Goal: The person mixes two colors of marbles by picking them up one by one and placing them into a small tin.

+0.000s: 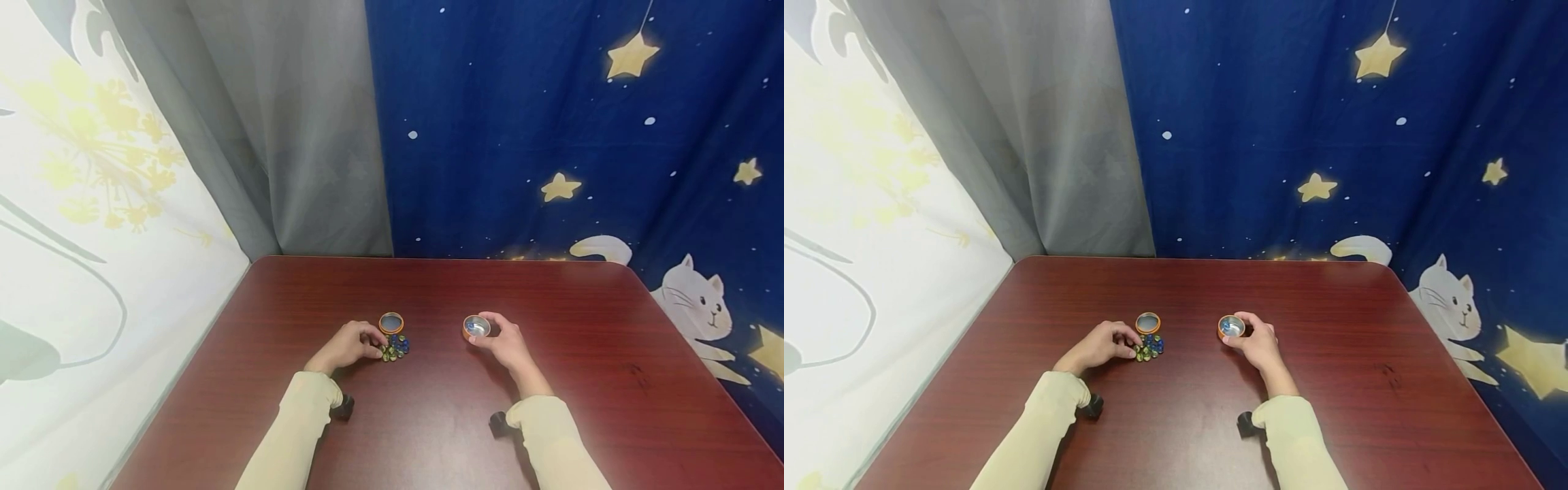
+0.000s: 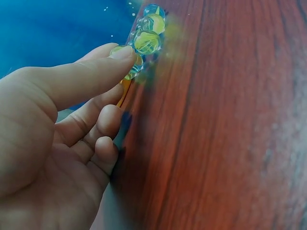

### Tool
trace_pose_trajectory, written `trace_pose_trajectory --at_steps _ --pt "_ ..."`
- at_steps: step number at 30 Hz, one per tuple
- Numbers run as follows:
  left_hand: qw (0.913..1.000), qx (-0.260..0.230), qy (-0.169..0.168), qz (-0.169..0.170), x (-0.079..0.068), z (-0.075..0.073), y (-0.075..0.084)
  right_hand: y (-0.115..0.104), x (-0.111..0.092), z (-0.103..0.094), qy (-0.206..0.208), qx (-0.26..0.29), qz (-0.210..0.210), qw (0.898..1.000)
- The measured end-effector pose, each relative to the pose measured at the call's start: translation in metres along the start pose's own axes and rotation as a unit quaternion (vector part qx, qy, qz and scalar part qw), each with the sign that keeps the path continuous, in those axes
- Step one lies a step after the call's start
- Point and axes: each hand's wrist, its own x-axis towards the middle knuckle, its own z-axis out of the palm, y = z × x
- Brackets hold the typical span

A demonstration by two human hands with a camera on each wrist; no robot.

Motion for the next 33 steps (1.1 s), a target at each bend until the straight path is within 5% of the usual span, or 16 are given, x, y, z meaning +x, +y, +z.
trace_pose_trajectory --at_steps 11,33 --pt "0.9990 -0.037 0.001 -0.024 -0.001 -0.001 0.001 0.000 0.000 0.001 -0.002 0.001 -0.003 1.000" --pt "0.9967 -0.080 0.001 -0.015 0.007 0.003 0.026 -0.002 -0.003 -0.002 -0.005 0.001 0.000 1.000"
